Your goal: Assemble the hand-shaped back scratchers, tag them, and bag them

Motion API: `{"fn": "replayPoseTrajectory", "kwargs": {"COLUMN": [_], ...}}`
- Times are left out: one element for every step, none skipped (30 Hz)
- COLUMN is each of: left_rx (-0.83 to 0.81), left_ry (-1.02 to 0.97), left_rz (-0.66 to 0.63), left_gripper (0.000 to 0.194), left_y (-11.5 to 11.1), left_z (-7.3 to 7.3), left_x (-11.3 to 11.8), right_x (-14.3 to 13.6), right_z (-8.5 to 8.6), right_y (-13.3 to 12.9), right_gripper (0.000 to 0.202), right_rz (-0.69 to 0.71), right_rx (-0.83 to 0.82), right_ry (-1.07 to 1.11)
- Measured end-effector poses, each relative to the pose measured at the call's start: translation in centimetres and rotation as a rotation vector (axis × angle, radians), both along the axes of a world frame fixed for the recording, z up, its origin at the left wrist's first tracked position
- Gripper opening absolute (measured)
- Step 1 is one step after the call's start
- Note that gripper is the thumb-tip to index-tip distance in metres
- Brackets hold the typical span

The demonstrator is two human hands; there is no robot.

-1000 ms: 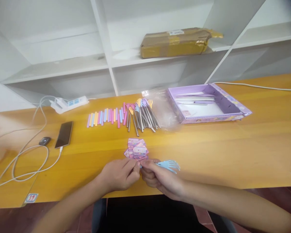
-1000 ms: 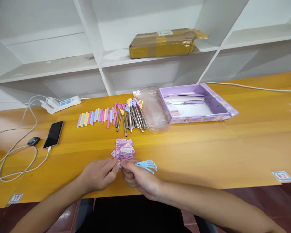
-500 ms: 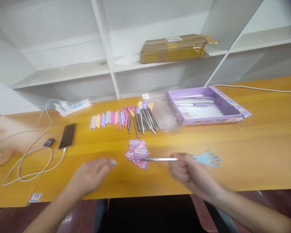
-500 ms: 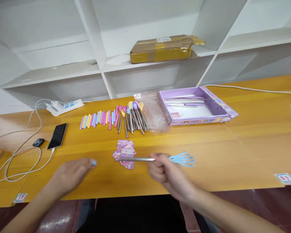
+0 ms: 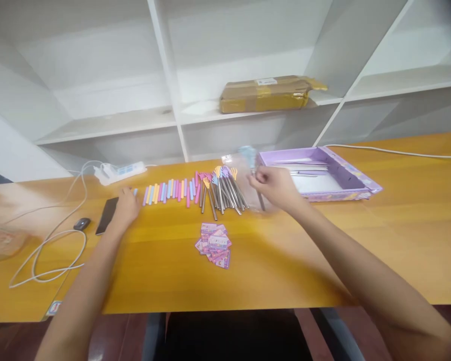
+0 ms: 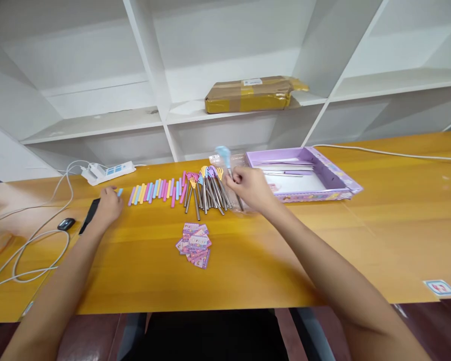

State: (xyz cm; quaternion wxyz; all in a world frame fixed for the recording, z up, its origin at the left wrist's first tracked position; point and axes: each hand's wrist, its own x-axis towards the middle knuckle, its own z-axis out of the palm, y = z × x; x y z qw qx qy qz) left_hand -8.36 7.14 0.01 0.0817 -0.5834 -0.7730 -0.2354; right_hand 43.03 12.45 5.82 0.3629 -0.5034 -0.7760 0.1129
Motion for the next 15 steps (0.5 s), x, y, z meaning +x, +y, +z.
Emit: {"fn": "replayPoseTrajectory", "kwargs": {"left_rx": [0.009,0.017,0.023,0.027,0.03,0.031,0.033,0.035,0.037,0.039,0.042,0.045,0.049,0.052,0.055], "left_ry": [-0.007,-0.016,-0.026,-0.038,-0.052,-0.065,-0.079,-0.091,-0.102,-0.111,-0.119,-0.126,-0.132,-0.136,-0.138], "left_rz": [0.005,0.009,0.013,0.017,0.017,0.015,0.009,0.001,-0.008,-0.016,-0.021,-0.024,-0.024,-0.023,-0.02], "left_gripper": [0.047,0.047,0.045,0.042,0.038,0.034,0.031,0.029,0.027,0.026,0.025,0.025,0.025,0.024,0.023], "left_y": [0.8,1.3,1.6,1.8,1.8,1.8,1.7,1.7,1.6,1.6,1.6,1.6,1.6,1.7,1.7], "left_z": [-0.9,-1.7,-2.5,-3.3,-3.9,-4.5,-5.0,-5.5,-5.8,-6.0,-6.2,-6.3,-6.4,-6.4,-6.4], "left_x": [0.1,0.1,0.1,0.0,-0.1,-0.3,-0.5,-0.7,-0.9,-1.1,-1.3,-1.5,-1.6,-1.7,-1.8], "right_x": [-1.3,-2.7,-4.0,-5.2,-6.2,-7.1,-7.8,-8.3,-8.7,-8.9,-9.0,-9.0,-9.0,-8.9,-8.8], "right_z": [-0.1,-0.3,-0.5,-0.9,-1.4,-2.0,-2.6,-3.3,-4.0,-4.6,-5.1,-5.6,-6.0,-6.2,-6.3], "right_y": [1.1,2.1,3.0,3.6,4.1,4.5,4.7,4.8,4.9,4.8,4.8,4.6,4.5,4.5,4.4], "right_gripper": [0.042,0.036,0.03,0.024,0.021,0.019,0.021,0.023,0.027,0.03,0.033,0.036,0.038,0.04,0.041], "right_rz": [-0.034,-0.057,-0.065,-0.066,-0.061,-0.055,-0.053,-0.052,-0.052,-0.054,-0.057,-0.059,-0.059,-0.058,-0.057], "right_rx": [-0.028,-0.065,-0.096,-0.121,-0.14,-0.155,-0.172,-0.186,-0.196,-0.2,-0.197,-0.19,-0.18,-0.169,-0.157], "right_ry": [-0.14,-0.256,-0.32,-0.365,-0.392,-0.41,-0.432,-0.453,-0.468,-0.48,-0.487,-0.489,-0.488,-0.483,-0.475]}}
